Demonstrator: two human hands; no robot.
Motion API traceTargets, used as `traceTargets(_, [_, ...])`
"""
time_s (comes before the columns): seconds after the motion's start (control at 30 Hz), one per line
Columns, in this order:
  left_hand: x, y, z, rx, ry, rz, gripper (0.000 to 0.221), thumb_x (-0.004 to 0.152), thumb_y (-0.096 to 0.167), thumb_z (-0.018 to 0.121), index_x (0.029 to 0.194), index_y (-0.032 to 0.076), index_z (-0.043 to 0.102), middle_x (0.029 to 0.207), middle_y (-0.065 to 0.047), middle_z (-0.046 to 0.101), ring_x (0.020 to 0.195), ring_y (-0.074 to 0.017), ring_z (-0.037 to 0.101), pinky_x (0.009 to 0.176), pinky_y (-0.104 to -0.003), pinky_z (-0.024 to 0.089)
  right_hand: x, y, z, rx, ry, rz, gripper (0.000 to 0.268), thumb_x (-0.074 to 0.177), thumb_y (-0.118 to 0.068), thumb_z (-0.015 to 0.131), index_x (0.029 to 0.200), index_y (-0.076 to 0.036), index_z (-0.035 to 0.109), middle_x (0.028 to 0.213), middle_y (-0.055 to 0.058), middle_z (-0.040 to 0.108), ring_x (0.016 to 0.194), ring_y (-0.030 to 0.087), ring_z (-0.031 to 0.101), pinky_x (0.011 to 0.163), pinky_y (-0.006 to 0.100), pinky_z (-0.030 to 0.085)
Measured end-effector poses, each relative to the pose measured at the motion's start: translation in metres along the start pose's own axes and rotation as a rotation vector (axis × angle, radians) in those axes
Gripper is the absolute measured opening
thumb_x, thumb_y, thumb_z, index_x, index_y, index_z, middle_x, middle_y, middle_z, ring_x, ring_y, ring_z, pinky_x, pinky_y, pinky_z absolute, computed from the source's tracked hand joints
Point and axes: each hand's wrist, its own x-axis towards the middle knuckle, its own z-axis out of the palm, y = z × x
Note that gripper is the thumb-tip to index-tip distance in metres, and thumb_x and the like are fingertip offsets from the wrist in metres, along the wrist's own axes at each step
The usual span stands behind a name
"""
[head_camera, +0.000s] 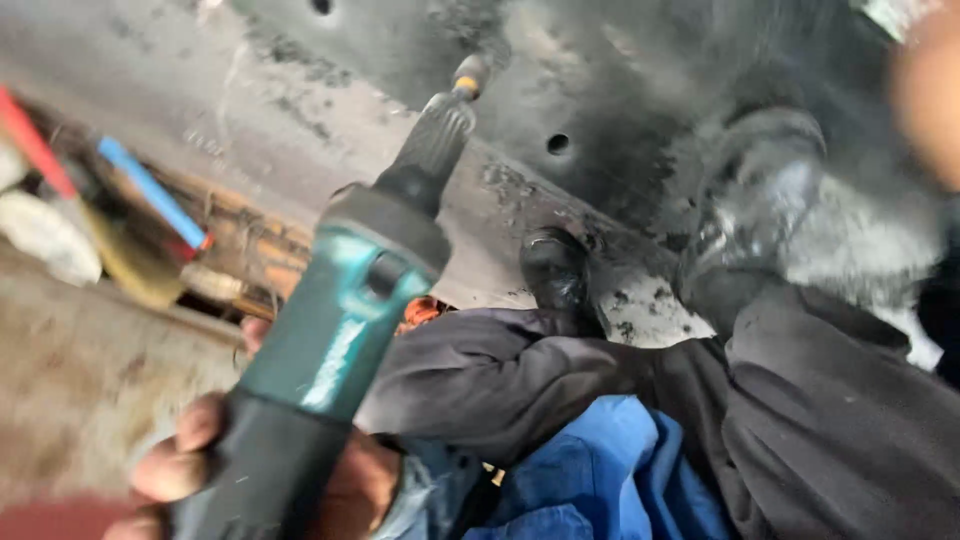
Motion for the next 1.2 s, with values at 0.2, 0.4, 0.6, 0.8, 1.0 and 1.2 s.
traceTargets(0.2, [-0.032, -0.035, -0.013, -0.186, 0.004, -0.204, 0.017, 0.119, 0.035, 0.053, 0.134, 0.030, 0.060, 0.129, 0.007, 0.066, 0.130, -0.0136, 0.060, 0.122, -0.069, 0.029, -0.090, -0.015, 0.000, 0.238, 0.095, -0.050, 0.018, 0.120, -0.018, 0.053, 0.112, -0.003, 0.060, 0.093, 0.016, 0.060, 0.076, 0.021, 0.061, 0.069, 0.036, 0.049])
traceTargets(0.4, [-0.056, -0.028, -0.011, -0.308, 0.008, -0.265, 0.022, 0.115, 0.032, 0.067, 0.134, 0.030, 0.055, 0.122, 0.005, 0.061, 0.126, -0.0144, 0.056, 0.124, -0.064, 0.030, -0.173, -0.044, 0.008, 0.498, 0.220, -0.230, 0.008, 0.124, -0.012, 0.053, 0.122, -0.005, 0.056, 0.105, 0.013, 0.059, 0.087, 0.017, 0.066, 0.078, 0.032, 0.057])
traceTargets(0.6, [-0.064, 0.000, -0.017, -0.243, -0.188, -0.207, 0.062, 0.095, 0.032, 0.091, 0.138, 0.029, 0.047, 0.128, 0.000, 0.056, 0.129, -0.0201, 0.054, 0.123, -0.061, 0.035, -0.242, 0.008, -0.018, 0.282, 0.206, -0.050, 0.015, 0.117, -0.015, 0.057, 0.117, 0.000, 0.062, 0.099, 0.018, 0.066, 0.086, 0.021, 0.069, 0.081, 0.034, 0.057])
traceTargets(0.8, [-0.079, 0.001, 0.009, -0.172, -0.331, -0.119, 0.064, 0.094, 0.030, 0.091, 0.140, 0.028, 0.047, 0.131, 0.000, 0.057, 0.129, -0.0198, 0.055, 0.123, -0.059, 0.037, -0.227, 0.061, -0.042, -0.172, -0.261, 0.296, 0.026, 0.098, -0.029, 0.068, 0.114, -0.010, 0.074, 0.097, 0.010, 0.080, 0.089, 0.019, 0.078, 0.087, 0.036, 0.061])
traceTargets(1.0, [-0.112, -0.025, 0.020, -0.055, -0.219, -0.195, 0.018, 0.117, 0.017, 0.066, 0.127, 0.018, 0.051, 0.113, -0.003, 0.056, 0.119, -0.0220, 0.060, 0.119, -0.065, 0.036, -0.206, 0.148, -0.027, -0.171, -0.815, 0.061, 0.045, 0.092, -0.042, 0.069, 0.131, -0.021, 0.071, 0.117, -0.001, 0.076, 0.106, 0.015, 0.073, 0.093, 0.032, 0.060])
traceTargets(1.2, [-0.157, 0.000, 0.091, -0.003, -0.237, -0.157, 0.007, 0.122, 0.022, 0.059, 0.122, 0.020, 0.052, 0.117, -0.002, 0.059, 0.120, -0.0183, 0.061, 0.121, -0.062, 0.035, -0.165, 0.211, 0.044, 0.103, -1.047, -0.204, 0.054, 0.093, -0.035, 0.067, 0.139, -0.008, 0.056, 0.130, 0.010, 0.066, 0.119, 0.021, 0.067, 0.097, 0.040, 0.054])
